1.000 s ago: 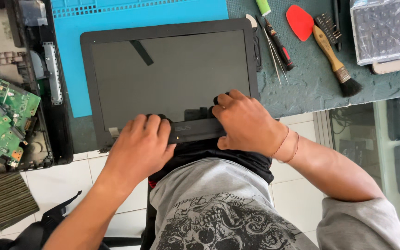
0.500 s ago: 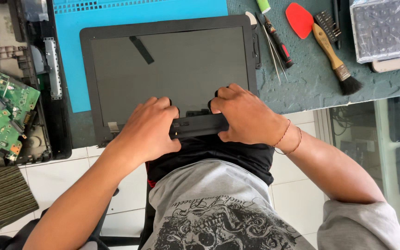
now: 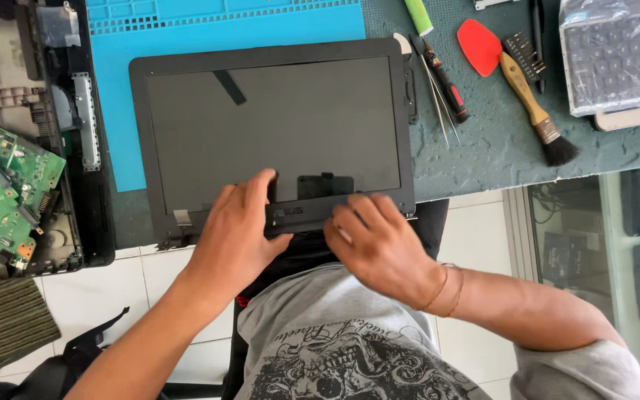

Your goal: The person uses a prying tool to carefully separate the bezel from a laptop screen. They work around the edges, releasing clips and detaching the frame from the display panel.

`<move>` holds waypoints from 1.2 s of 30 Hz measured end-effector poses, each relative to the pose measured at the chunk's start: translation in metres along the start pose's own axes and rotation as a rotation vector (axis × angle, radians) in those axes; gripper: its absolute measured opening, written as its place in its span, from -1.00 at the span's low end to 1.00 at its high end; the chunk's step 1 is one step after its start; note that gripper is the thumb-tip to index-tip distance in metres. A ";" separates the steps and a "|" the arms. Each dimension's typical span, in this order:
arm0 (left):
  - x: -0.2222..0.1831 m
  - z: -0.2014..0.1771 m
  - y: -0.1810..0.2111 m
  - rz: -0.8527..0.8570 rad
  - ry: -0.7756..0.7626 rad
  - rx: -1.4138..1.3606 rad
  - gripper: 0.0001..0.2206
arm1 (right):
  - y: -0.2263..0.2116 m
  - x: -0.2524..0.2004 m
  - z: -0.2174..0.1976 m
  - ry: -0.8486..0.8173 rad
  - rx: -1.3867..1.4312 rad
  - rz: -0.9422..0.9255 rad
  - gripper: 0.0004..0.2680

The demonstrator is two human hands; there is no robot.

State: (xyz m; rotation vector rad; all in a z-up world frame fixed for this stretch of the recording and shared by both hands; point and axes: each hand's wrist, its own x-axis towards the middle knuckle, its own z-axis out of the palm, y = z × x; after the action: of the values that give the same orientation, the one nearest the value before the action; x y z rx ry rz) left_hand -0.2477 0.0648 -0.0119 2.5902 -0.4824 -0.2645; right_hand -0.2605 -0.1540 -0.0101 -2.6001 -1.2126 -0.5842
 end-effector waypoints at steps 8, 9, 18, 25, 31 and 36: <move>-0.017 0.020 -0.017 0.347 0.375 0.063 -0.77 | -0.018 -0.007 0.010 0.164 0.166 -0.098 -0.88; -0.018 0.025 -0.022 0.423 0.433 0.154 -0.80 | -0.021 -0.010 0.012 0.123 0.114 -0.079 -0.91; -0.022 0.040 -0.029 0.642 0.747 0.226 -0.93 | -0.017 0.003 -0.010 0.080 0.083 -0.038 -0.85; -0.015 0.042 -0.032 0.749 0.811 0.181 -0.93 | 0.001 0.007 0.021 0.326 0.029 -0.142 -0.93; -0.011 0.050 -0.034 0.805 0.841 0.182 -0.93 | 0.006 0.006 0.036 0.417 0.085 -0.252 -0.86; -0.011 0.055 -0.037 0.786 0.825 0.135 -0.95 | 0.004 0.007 0.039 0.407 0.091 -0.242 -0.87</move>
State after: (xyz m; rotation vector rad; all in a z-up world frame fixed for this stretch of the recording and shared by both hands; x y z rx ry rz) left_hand -0.2626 0.0754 -0.0768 2.1362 -1.1215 1.0644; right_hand -0.2431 -0.1380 -0.0420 -2.1303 -1.3769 -1.0185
